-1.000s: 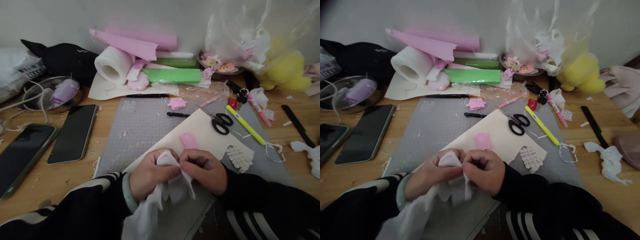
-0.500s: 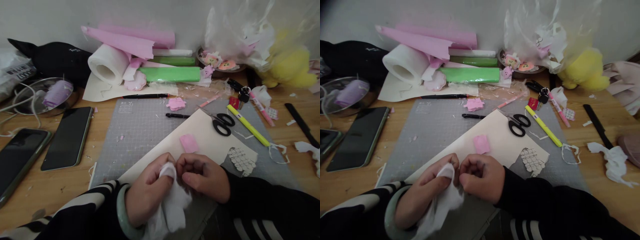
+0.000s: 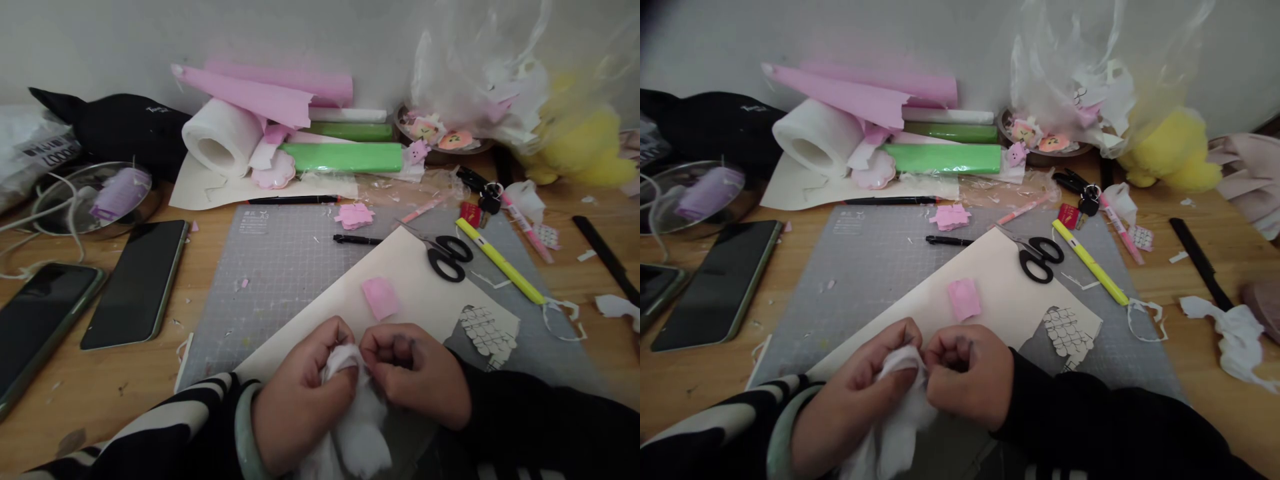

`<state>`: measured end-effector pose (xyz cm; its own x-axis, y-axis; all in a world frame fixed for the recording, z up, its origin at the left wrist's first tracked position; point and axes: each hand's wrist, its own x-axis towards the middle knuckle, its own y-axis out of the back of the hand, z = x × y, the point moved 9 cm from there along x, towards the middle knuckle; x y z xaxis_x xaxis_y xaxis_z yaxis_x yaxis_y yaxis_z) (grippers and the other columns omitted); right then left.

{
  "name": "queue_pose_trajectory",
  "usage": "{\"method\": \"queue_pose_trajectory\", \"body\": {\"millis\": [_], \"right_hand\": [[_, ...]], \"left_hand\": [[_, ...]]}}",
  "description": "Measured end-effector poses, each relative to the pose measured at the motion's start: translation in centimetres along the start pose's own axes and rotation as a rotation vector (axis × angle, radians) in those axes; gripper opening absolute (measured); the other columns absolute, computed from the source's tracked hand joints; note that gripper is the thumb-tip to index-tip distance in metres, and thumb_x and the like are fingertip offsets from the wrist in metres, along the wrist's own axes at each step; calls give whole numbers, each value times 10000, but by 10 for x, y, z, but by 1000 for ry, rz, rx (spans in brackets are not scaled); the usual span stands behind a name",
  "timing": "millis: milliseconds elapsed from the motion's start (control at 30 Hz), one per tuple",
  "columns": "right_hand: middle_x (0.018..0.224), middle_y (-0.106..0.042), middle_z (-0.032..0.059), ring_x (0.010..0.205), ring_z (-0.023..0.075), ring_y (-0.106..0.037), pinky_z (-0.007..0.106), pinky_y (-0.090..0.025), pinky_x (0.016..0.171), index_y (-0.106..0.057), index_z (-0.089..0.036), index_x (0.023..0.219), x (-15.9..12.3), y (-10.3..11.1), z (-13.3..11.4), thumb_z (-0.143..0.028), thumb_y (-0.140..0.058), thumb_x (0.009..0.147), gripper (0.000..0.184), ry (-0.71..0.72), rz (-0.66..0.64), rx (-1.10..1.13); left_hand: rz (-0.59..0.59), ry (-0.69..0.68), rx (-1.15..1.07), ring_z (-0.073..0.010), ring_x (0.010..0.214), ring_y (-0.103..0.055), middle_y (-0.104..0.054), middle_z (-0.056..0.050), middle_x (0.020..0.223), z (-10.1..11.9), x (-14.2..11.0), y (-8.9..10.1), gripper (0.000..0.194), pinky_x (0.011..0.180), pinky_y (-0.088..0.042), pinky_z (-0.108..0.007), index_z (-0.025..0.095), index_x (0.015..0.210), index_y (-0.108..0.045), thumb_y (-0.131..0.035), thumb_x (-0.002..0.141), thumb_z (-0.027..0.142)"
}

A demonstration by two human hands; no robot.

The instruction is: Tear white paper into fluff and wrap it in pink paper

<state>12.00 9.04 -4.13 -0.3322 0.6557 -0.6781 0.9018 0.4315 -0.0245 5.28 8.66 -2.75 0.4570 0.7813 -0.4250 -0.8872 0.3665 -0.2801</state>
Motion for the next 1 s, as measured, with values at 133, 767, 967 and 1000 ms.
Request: {"method": "queue_pose_trajectory", "body": {"millis": [133,767,967,1000], "right_hand": [[396,-370,-95,361,14,-315,119,-240,348,-430,-149,531,1,-7,2,-65,-422,501,89,47,-89,80],[406,-341,-86,385,14,-301,121,-228,355,-396,-148,482,-1,-6,3,-63,-429,484,91,46,-30,10],[372,-326,-87,334,15,-287,130,-196,323,-390,-153,469,-2,-6,6,-90,-407,484,67,56,-28,16],[361,-331,-87,317,16,-289,131,-197,313,-392,-155,469,-3,-7,7,-104,-407,483,55,47,-38,40]], "left_hand": [[13,-4,23,-74,510,-289,-317,62,563,1,1,0,98,480,-262,-200,184,652,-363,-453,680,212],[-6,-15,135,-85,547,-306,-327,56,588,5,-1,-2,97,515,-281,-213,184,655,-351,-439,690,207],[0,-5,180,-90,555,-308,-346,53,592,5,-4,-3,78,518,-289,-213,183,653,-352,-422,687,188],[-5,-2,176,-90,555,-308,-349,51,595,5,-4,-3,73,511,-286,-211,183,658,-354,-422,684,187]]}}
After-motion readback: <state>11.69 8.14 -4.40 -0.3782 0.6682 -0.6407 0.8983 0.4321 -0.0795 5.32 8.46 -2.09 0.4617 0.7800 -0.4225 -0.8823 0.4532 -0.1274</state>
